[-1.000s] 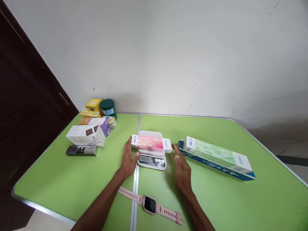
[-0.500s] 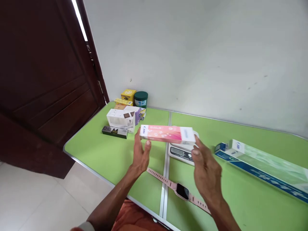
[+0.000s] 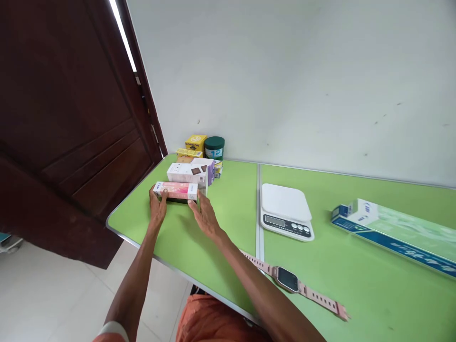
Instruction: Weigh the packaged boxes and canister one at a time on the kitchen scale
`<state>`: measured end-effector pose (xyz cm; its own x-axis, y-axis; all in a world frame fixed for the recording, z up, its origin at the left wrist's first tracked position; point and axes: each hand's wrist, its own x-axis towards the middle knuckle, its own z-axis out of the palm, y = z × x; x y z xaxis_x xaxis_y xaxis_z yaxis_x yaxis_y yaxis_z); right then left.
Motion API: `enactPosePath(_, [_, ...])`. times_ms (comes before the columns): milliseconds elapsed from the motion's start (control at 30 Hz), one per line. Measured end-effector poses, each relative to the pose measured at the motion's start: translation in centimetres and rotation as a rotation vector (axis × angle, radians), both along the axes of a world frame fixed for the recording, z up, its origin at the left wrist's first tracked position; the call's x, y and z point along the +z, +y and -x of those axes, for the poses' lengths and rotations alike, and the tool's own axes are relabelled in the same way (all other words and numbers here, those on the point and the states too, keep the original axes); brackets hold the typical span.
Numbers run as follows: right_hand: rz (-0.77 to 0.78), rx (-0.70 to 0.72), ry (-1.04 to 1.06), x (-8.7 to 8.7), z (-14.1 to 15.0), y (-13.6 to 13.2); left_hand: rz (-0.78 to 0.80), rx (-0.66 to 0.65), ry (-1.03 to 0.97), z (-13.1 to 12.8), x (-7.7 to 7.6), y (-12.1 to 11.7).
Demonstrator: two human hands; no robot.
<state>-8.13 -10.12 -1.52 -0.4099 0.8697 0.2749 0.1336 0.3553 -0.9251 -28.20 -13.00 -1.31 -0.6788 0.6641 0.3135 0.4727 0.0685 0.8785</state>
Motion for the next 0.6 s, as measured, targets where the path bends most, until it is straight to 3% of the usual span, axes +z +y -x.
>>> enactPosePath(200, [-0.004, 0.021, -0.062, -0.5, 0.6, 0.1, 0.06, 0.012, -0.014, 0.7, -0.7, 0.4])
enactPosePath(333, [-0.06, 0.008, -0.054, 0.8, -3.0, -1.1, -0.016, 0.095, 0.053, -1.0, 0.5, -0.6])
enactPosePath(400, [-0.125, -0.041, -0.045, 1.8, -6.7, -1.7, -0.13, 0.131, 0.204, -3.3, 1.1, -1.0])
enactPosePath(467, [-0.209, -0.175, -0.03, 2.6, -11.6, -2.1, -0.24, 0.06, 0.334, -6.9, 1.5, -1.0])
enactPosePath(600, [-0.411, -0.741, -0.029, 3.3, -24.7, -2.7, -0.27, -0.334, 0.317, -17.6, 1.6, -0.8])
